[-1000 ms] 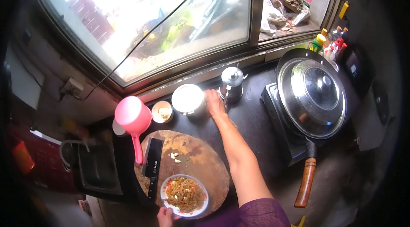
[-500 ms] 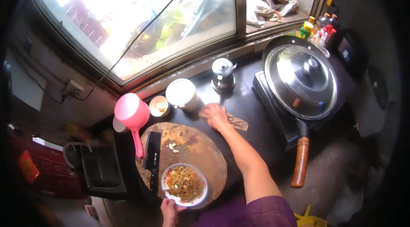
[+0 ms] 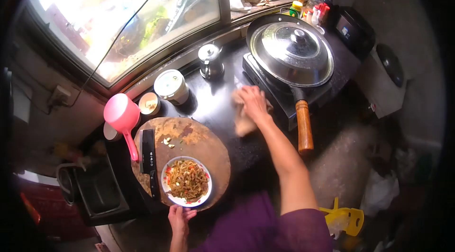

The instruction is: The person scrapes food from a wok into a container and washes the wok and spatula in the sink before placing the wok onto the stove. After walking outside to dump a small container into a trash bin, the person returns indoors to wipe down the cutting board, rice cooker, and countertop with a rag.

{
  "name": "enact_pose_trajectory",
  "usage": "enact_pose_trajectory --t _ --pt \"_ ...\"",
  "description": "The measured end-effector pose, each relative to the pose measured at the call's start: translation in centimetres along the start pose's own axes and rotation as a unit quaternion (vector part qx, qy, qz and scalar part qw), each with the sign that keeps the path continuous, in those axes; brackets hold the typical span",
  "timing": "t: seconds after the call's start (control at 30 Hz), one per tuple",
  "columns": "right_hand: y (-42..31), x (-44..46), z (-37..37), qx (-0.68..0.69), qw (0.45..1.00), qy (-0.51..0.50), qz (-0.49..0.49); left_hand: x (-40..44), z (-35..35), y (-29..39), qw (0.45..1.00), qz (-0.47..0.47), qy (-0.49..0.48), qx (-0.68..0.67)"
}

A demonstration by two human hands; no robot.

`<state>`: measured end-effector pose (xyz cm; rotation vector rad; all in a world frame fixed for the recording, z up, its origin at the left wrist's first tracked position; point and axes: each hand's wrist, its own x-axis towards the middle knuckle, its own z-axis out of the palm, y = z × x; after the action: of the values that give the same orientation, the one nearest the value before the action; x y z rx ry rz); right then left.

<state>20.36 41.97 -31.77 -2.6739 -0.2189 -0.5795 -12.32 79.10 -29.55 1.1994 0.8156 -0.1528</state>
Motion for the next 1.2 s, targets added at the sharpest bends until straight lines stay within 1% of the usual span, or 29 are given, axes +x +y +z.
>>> enact_pose_trajectory --t 0.03,0.1,0.17,0.27,0.3,0.37,0.47,0.5,0.53,0.57,0.6,0.67,0.7,0.77,0.8,0.9,0.93,0.97,1.0,1.03,1.07,1.1,1.13,1.17,1.2 --pt "1.7 -0.1 4.4 -0.032 0.993 -0.052 0.105 -0.7 -0.4 -0.6 1.000 0.007 -0.003 0.012" --pt "1.4 -1.5 5.1 0.006 0.986 -0.094 0.138 -1.7 -1.0 -1.0 1.000 -0.001 0.000 0.017" --pt "1.1 -6.2 3.8 0.031 0.988 -0.137 0.064 -3.1 -2.2 -1.5 1.000 -0.009 0.002 0.017" --pt "1.0 -15.7 -1.8 0.030 0.978 -0.204 -0.040 -3.7 -3.2 -2.7 1.000 -0.008 -0.012 0.005" --pt "1.4 -18.3 -3.9 0.045 0.971 -0.234 -0.016 -3.9 -3.4 -2.9 1.000 -0.004 -0.024 0.005" --pt "2.6 -22.3 -6.7 -0.005 0.971 -0.228 0.073 -4.3 -3.9 -3.5 0.999 0.001 -0.044 0.006" --pt "0.7 -23.6 -7.9 0.087 0.985 -0.031 0.149 -4.6 -4.2 -4.6 0.998 -0.014 -0.057 0.014" --pt "-1.7 -22.6 -7.7 0.082 0.989 0.080 0.097 -4.8 -3.8 -5.0 0.998 -0.023 -0.064 0.019" --pt "-5.1 -20.0 -8.4 0.211 0.964 0.155 0.050 -5.0 -3.4 -5.1 0.997 -0.024 -0.071 0.035" --pt "-8.5 -18.6 -9.2 0.155 0.964 0.215 -0.007 -5.4 -2.6 -5.1 0.996 -0.023 -0.079 0.041" --pt "-8.5 -19.9 -6.9 0.161 0.979 0.123 -0.019 -5.7 -1.8 -5.0 0.995 -0.023 -0.086 0.048" --pt "-8.7 -21.9 -2.3 0.171 0.975 -0.020 -0.139 -6.2 -0.3 -5.0 0.993 -0.013 -0.096 0.064" --pt "-9.0 -22.4 -3.0 0.135 0.982 -0.020 -0.129 -6.4 0.6 -4.9 0.992 -0.003 -0.100 0.071" --pt "-6.9 -22.0 -3.2 0.121 0.990 -0.057 -0.053 -6.2 2.1 -4.9 0.992 0.013 -0.097 0.081" --pt "-3.8 -22.0 -1.7 0.136 0.990 -0.027 -0.015 -6.2 2.8 -5.2 0.993 0.015 -0.088 0.080" --pt "5.0 -21.6 -5.8 0.082 0.996 0.023 -0.015 -6.2 5.7 -6.3 0.994 0.011 -0.077 0.076" --pt "8.6 -22.7 -6.5 -0.017 0.999 0.036 -0.009 -6.3 7.5 -6.6 0.994 0.011 -0.079 0.073" --pt "11.5 -23.2 -9.1 -0.028 0.998 -0.015 -0.052 -6.4 9.2 -6.9 0.994 0.010 -0.080 0.070" --pt "14.2 -23.7 -11.0 -0.042 0.998 -0.015 -0.038 -6.7 11.4 -7.3 0.993 0.012 -0.091 0.077" --pt "18.4 -25.2 -10.9 -0.086 0.993 -0.033 0.075 -7.3 13.8 -7.6 0.992 0.012 -0.102 0.078" --pt "22.6 -25.8 -11.9 0.177 0.969 0.100 0.138 -8.0 16.0 -8.1 0.990 0.006 -0.118 0.080" --pt "25.1 -26.7 -14.0 0.202 0.908 0.096 0.354 -8.4 18.4 -8.6 0.987 0.003 -0.139 0.082" --pt "27.5 -27.6 -16.3 0.230 0.796 0.104 0.550 -8.5 20.4 -9.6 0.983 0.001 -0.160 0.087" --pt "30.6 -28.4 -18.6 0.194 0.786 0.117 0.575 -8.6 22.4 -10.7 0.979 0.003 -0.174 0.107" --pt "34.4 -30.1 -19.2 0.278 0.748 0.207 0.566 -8.8 24.5 -11.6 0.977 -0.008 -0.180 0.114"
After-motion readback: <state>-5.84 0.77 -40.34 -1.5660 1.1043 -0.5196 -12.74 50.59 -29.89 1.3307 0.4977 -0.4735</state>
